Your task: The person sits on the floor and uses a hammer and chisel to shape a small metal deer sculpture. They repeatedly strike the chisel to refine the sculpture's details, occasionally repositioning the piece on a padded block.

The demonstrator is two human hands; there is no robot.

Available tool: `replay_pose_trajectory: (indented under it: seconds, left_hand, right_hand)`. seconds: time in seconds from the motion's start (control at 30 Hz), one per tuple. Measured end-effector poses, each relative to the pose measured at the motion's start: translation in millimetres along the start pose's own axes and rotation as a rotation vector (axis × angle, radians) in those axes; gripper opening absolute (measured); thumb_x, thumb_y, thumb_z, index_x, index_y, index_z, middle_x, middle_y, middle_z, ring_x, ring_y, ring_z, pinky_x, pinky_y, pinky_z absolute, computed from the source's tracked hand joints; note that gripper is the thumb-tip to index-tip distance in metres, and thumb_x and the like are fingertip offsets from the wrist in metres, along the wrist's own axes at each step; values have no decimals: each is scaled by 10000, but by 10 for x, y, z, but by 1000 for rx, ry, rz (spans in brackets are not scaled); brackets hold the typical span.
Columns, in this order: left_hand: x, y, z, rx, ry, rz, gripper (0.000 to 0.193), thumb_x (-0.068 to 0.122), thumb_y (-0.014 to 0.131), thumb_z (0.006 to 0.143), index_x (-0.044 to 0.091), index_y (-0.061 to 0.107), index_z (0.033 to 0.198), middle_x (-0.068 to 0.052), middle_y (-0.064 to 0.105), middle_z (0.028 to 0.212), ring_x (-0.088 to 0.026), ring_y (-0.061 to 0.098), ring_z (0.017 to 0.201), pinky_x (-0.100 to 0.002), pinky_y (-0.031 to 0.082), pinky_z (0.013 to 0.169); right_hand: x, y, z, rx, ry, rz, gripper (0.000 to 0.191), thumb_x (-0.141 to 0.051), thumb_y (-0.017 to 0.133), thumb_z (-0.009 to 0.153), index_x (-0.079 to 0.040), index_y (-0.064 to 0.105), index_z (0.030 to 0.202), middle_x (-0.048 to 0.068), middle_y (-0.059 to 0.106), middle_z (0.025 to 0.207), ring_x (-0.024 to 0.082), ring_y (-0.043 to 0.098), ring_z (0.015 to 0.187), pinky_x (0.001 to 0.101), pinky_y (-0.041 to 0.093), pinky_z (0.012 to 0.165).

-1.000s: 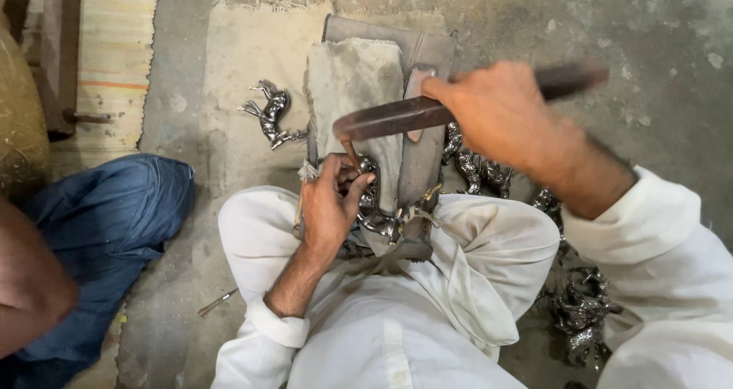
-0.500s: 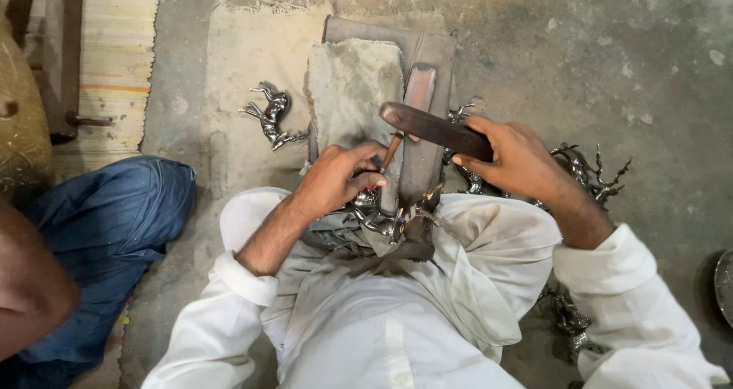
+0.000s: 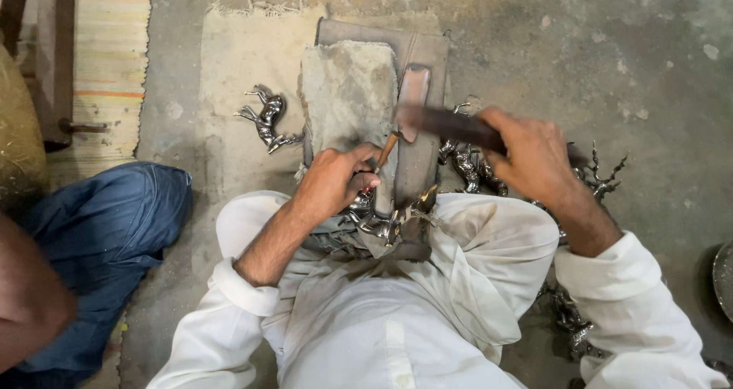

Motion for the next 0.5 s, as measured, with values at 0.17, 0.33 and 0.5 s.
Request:
replay_pose_trajectory:
  seconds: [0.17,0.33,0.5]
  left_hand:
    - [11,-18,-66,102,34,21,279,145,786,882,60,640,1105,-174,766,910,-375,740,888,-453,565,711]
    - [-17,0,-158,197,-24,-17,322,148,776,874,62,621,1143,-160,772,895,-351,758,885,-438,575,706]
    - [-39,25,-242,285,-122,17,296,185,801,885,64,631,1095,-146,777,875,-332,764,811,-437,576,671]
  right_hand:
    - [-71,27,210,-112,-25,-114,392,-96,744,789,-108,617,1160,192,715,870,442,681,849,531,507,711]
    - [-116,4,345,-162,50,7,332,-138,740,840,-92,582,1128,175,697,823,417,695,788,519,515,672]
    - [-197,-35,488,-141,56,31,250,-156,710,922,-118,593,1140,115,715,824,348,739,735,497,540,678]
Point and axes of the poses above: each hand's wrist, its own z-axis towards the middle knuckle, its own y-axis out of the palm, x = y × z, the point moved 6 cm from there along z, towards the middle knuckle
